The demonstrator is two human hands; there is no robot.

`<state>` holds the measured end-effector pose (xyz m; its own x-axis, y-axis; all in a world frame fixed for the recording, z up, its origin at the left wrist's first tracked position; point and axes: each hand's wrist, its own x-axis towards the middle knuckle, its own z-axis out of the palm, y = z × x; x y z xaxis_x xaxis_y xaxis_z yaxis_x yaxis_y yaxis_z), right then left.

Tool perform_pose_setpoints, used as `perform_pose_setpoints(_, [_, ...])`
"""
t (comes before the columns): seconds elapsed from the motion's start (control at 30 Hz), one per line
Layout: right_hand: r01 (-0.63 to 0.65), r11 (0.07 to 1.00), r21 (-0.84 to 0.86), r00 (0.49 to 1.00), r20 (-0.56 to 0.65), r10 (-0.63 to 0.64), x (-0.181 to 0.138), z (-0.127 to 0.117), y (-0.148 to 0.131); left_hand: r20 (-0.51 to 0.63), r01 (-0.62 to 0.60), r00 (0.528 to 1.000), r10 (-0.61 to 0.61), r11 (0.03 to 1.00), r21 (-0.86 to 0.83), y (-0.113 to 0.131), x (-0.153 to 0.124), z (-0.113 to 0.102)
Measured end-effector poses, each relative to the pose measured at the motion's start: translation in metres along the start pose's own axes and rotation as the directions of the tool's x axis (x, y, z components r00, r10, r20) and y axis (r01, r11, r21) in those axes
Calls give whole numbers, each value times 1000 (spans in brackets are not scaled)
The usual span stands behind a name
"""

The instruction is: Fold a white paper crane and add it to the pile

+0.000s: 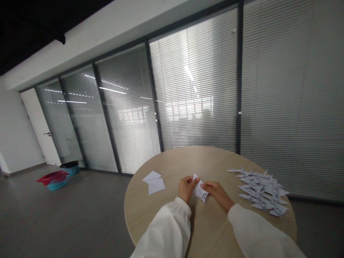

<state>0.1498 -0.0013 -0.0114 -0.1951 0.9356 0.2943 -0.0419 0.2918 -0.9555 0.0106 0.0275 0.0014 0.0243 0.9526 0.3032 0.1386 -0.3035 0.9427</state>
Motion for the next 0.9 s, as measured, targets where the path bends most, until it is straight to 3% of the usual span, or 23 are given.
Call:
perform_pose_setpoints(0.3, [2,998,-62,1000,-2,-2,-3,1,-5,-28,-3,1000,5,997,83,0,-3,-1])
perform_pose_setpoints(0.9, [0,993,-120,1000,2,0,-3,0,1,28,4,1000,-2,995,-96,-2,-7,1])
